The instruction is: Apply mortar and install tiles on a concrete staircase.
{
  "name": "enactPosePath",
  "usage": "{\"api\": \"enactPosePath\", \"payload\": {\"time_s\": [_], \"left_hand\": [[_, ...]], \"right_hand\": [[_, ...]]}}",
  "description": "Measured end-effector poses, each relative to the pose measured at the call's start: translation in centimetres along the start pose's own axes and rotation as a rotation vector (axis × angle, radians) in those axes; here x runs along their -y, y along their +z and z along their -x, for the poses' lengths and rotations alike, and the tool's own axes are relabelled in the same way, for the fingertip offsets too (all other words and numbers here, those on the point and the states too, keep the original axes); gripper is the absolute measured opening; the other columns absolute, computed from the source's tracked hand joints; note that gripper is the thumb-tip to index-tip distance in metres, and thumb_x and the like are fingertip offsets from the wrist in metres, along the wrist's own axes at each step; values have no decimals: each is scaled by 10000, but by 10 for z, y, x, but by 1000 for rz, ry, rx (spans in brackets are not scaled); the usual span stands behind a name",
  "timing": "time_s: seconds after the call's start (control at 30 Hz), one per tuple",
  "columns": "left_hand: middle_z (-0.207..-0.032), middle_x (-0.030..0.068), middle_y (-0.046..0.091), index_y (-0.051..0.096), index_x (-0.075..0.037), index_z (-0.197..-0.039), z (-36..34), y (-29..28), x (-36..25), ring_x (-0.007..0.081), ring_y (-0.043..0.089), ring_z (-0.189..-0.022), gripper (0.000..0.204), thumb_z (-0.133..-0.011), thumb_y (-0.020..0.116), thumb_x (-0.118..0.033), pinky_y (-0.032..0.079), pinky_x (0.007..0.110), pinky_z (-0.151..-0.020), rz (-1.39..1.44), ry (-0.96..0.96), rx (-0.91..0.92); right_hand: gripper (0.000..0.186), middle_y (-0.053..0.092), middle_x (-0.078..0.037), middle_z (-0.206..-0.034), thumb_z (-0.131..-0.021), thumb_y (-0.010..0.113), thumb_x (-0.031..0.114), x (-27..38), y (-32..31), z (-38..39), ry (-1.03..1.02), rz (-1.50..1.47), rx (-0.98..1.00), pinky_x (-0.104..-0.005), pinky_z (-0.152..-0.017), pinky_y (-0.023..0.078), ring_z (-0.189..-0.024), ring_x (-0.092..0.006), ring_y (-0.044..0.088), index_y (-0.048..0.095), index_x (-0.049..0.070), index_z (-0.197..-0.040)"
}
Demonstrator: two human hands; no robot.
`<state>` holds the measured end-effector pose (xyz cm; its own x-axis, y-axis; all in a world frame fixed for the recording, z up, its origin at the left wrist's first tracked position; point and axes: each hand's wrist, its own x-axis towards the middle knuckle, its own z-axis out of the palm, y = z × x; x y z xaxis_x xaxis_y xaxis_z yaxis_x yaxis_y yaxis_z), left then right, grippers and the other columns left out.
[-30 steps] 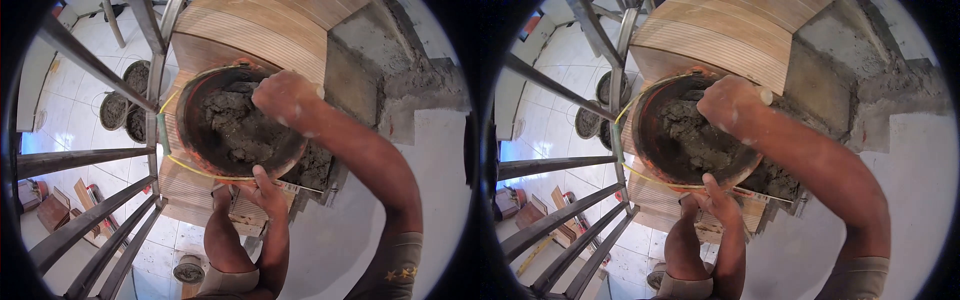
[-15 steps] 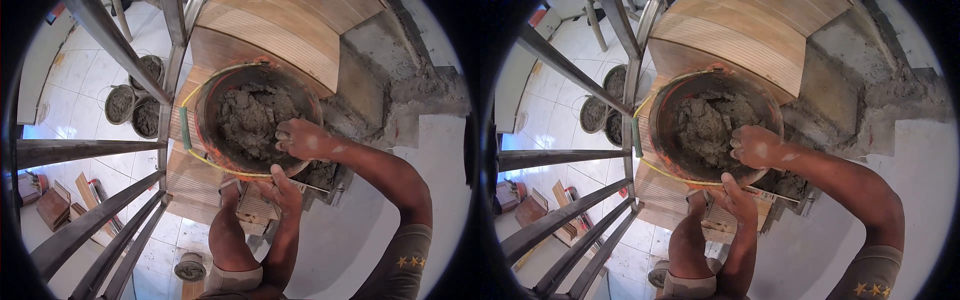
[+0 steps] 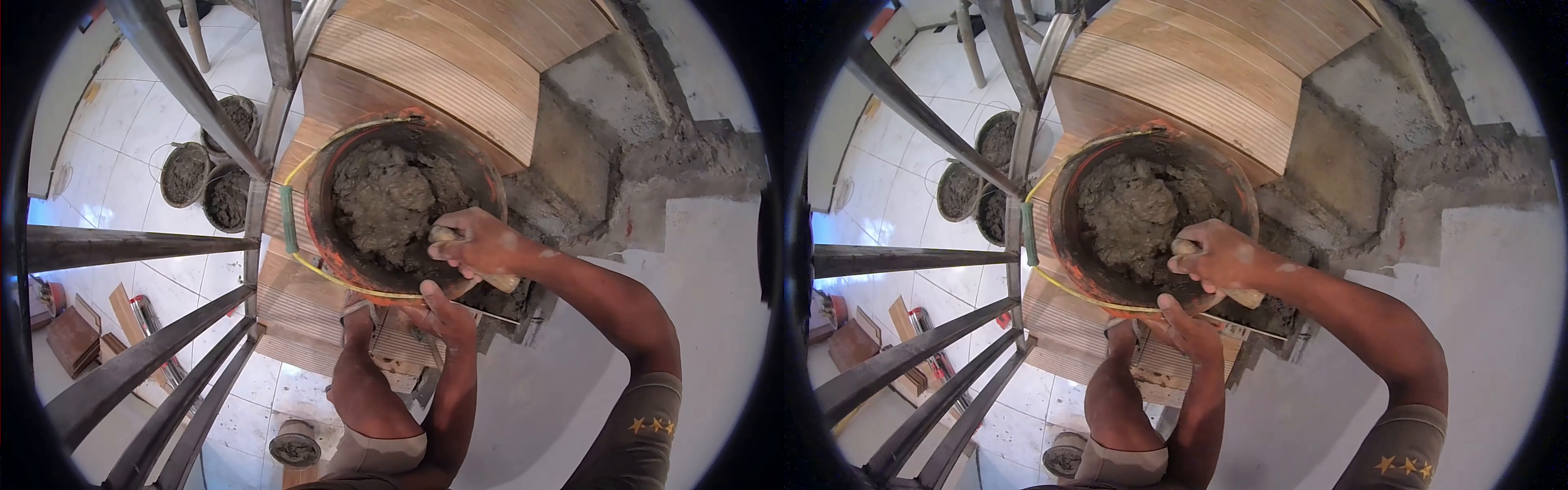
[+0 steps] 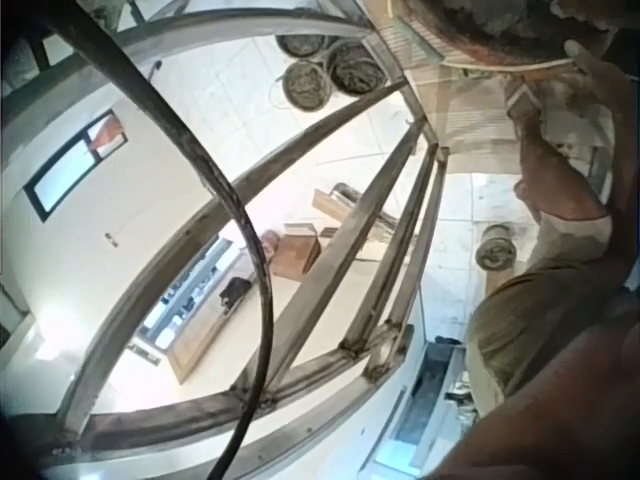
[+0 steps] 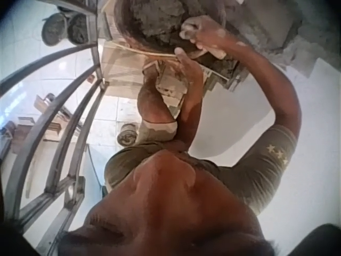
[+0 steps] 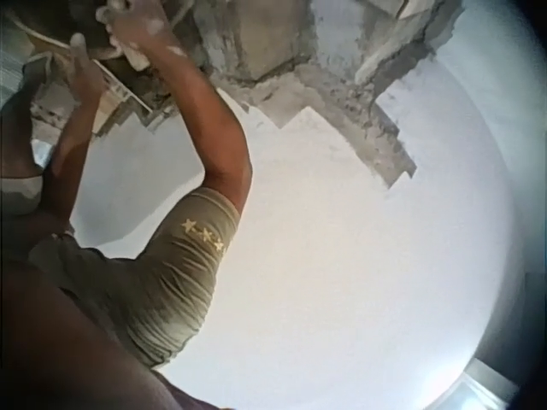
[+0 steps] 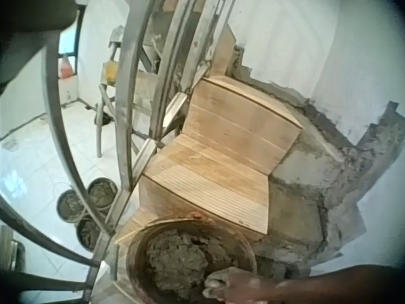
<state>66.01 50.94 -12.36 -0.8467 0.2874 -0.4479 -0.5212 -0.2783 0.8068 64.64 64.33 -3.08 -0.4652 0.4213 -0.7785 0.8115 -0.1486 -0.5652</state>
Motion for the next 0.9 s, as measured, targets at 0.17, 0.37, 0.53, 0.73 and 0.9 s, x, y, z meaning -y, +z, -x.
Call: {"api": "enactPosePath", "payload": {"time_s": [0.17, 0.37, 0.53, 0.73, 0.9], "left_hand": [[-1616, 272, 246, -44, 12, -1631, 2, -7, 7, 322, 404, -1422, 886, -1027, 545, -256, 356, 417, -1175, 72, -71, 58], [-1570, 263, 305, 151, 22, -1596, 11, -22, 31, 318, 407, -1407, 787, -1063, 524, -422, 349, 432, -1176, -20, -66, 10], [-1616, 212, 250, -8, -21, -1639, 11, -45, 53, 326, 364, -1443, 866, -1077, 372, -560, 344, 451, -1188, 50, -35, 127], [-1588, 149, 326, 193, -46, -1612, 21, -50, 59, 280, 336, -1462, 846, -1051, 349, -660, 373, 480, -1157, 67, -342, -2], [-1640, 99, 267, 189, -103, -1634, 30, -62, 65, 266, 371, -1431, 1042, -929, 422, -833, 289, 498, -1193, 105, -804, -60]], "right_hand": [[289, 594, -25, -717, -959, 726, 250, -6, -9, 21, -39, -63, -52, -295, -512, 469, -547, -102, 557, 636, -12, -1039], [301, 593, 2, -725, -962, 728, 231, -28, -7, 70, -27, -158, -146, -270, -488, 444, -538, -69, 532, 642, -5, -1128], [281, 573, 24, -725, -960, 738, 212, -52, -3, 116, -49, -206, -291, -242, -490, 426, -543, -51, 504, 646, 3, -1122], [232, 569, 21, -745, -977, 703, 167, -84, 12, 172, -49, -411, -524, -254, -507, 433, -561, -60, 507, 649, -4, -1123], [221, 575, 14, -768, -989, 655, 145, -140, 26, 179, -55, -622, -619, -244, -514, 438, -595, -46, 526, 656, 8, -1163]]}}
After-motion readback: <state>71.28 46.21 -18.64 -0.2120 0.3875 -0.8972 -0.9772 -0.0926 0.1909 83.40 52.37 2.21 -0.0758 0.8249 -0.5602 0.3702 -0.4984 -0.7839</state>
